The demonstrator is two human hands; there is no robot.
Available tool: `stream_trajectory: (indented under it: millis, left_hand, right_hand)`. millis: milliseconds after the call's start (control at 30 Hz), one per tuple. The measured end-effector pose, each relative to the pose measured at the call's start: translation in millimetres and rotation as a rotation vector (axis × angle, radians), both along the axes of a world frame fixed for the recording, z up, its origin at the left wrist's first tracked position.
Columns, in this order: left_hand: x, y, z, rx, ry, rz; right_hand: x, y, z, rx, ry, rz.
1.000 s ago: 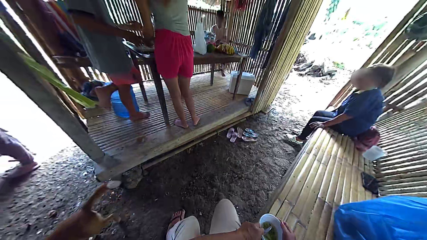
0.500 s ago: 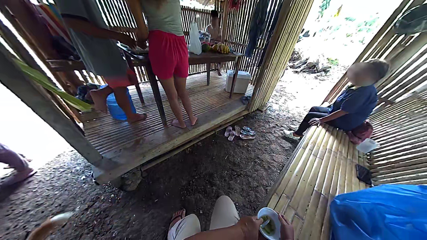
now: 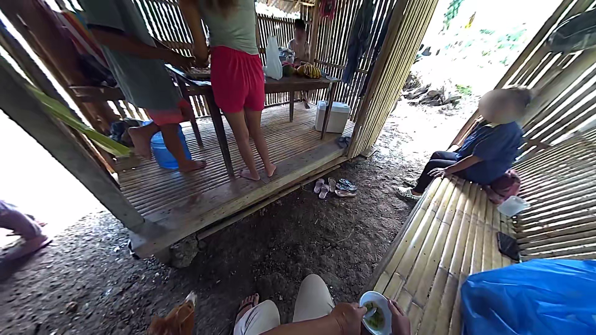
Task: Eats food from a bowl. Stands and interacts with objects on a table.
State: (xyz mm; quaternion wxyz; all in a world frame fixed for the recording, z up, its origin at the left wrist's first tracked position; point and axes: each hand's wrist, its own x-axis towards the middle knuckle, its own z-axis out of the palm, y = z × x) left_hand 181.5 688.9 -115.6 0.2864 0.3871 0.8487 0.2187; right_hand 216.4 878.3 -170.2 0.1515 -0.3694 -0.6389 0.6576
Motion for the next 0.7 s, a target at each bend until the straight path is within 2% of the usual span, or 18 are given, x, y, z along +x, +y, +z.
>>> stream_trajectory:
  millis: [700]
  left_hand:
    - [-0.3, -1.7, -7.3, 0.024, 0.02, 0.006]
  right_hand:
    - [-0.7, 2.5, -7.9, 0.01, -0.009, 0.001]
